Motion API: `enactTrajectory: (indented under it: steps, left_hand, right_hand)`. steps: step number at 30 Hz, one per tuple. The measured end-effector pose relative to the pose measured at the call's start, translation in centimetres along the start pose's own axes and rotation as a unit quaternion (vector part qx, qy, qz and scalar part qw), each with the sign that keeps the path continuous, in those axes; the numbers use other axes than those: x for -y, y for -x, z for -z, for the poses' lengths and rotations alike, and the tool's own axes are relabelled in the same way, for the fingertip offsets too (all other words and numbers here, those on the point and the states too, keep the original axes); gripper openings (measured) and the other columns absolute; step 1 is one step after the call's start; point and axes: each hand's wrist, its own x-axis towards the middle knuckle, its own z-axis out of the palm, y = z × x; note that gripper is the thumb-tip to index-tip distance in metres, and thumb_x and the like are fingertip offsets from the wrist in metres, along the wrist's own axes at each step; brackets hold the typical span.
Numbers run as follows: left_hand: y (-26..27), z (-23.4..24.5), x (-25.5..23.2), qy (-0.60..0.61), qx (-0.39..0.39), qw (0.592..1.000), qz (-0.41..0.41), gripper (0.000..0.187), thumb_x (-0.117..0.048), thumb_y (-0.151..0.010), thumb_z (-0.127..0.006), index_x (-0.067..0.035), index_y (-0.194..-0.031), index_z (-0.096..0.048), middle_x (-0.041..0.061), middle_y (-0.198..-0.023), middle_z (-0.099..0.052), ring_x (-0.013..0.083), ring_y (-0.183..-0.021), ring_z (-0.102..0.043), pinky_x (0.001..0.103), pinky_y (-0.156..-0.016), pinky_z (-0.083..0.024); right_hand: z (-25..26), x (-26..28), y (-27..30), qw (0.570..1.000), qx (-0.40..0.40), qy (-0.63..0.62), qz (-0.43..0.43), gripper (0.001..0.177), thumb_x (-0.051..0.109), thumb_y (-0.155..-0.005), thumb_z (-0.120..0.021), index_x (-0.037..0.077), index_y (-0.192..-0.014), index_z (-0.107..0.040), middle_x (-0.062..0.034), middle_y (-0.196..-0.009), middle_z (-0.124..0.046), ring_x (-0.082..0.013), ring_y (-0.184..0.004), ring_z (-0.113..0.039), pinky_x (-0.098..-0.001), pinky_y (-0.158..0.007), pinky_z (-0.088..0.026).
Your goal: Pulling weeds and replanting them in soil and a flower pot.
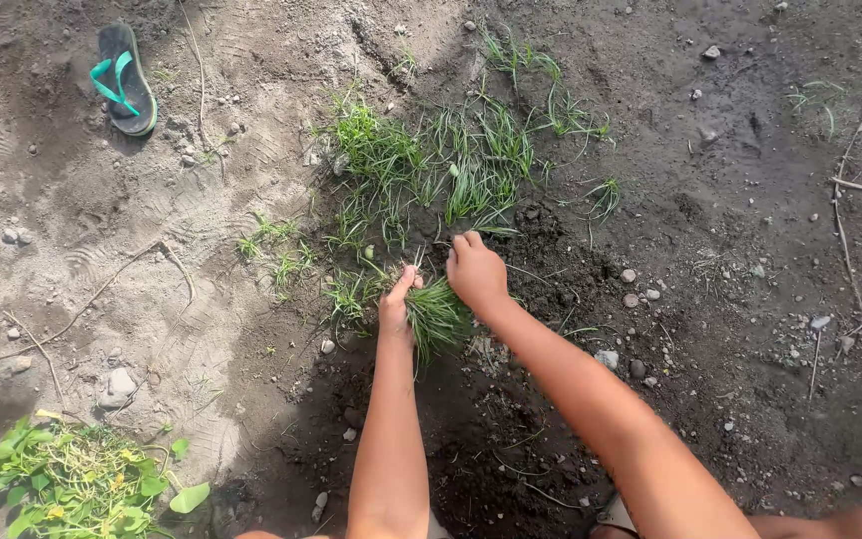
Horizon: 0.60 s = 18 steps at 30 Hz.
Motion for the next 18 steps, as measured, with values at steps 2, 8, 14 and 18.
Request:
enactTrajectory:
  steps: [2,8,14,18]
  left_hand:
    - [0.9,-1.0,-0.6,-0.039,-0.054,0.998,0.019,0.025,-0.026,-0.091,-0.075,-0.003,-0.101,-0.073,0.003,-0.085,-0.069,0.0151,-0.076,-0.062,0.03,-0.071,-0.05]
    - [0.5,-0.8,-0.1,-0.013,0.019,1.0,0.004,0.024,-0.022,-0.091,-0.075,-0.001,-0.102,-0.072,0.003,-0.082,-0.068,0.0137,-0.075,-0.061,0.028,-0.069,-0.049]
    - [-0.4,-0.2,-0.7,-0.012,0.037,0.999,0.016,0.024,-0.023,-0.092,-0.074,-0.002,-0.104,-0.071,0.002,-0.082,-0.066,0.0126,-0.074,-0.06,0.027,-0.069,-0.048]
    - [-0.6,-0.2,-0.8,-0.022,0.037,0.999,0.01,0.025,-0.022,-0.092,-0.075,-0.001,-0.103,-0.07,0.003,-0.081,-0.067,0.0135,-0.074,-0.06,0.028,-0.069,-0.048]
  right_hand:
    - [-2.2,-3.4,-1.7,0.993,0.07,0.097,-0.014,0.021,0.021,-0.097,-0.061,0.005,-0.11,-0.063,-0.0135,-0.117,-0.064,-0.0382,-0.078,-0.07,-0.0499,-0.068,-0.057]
    - [-6.7,-8.0,-3.9,0.936,0.163,0.306,0.055,0.045,0.015,-0.09,-0.055,-0.005,-0.13,-0.057,-0.0276,-0.136,-0.056,-0.0314,-0.071,-0.074,-0.0442,-0.06,-0.061]
    - [-10.3,-10.8,-4.3,0.906,0.112,0.393,0.111,0.027,0.015,-0.095,-0.056,-0.006,-0.108,-0.068,-0.0166,-0.095,-0.067,-0.0271,-0.077,-0.072,-0.0392,-0.064,-0.058]
    - [-9.4,-10.3,-5.1,0.92,0.103,0.371,0.077,0.017,0.016,-0.09,-0.057,0.003,-0.093,-0.069,-0.0124,-0.088,-0.066,-0.0284,-0.077,-0.071,-0.0412,-0.065,-0.057]
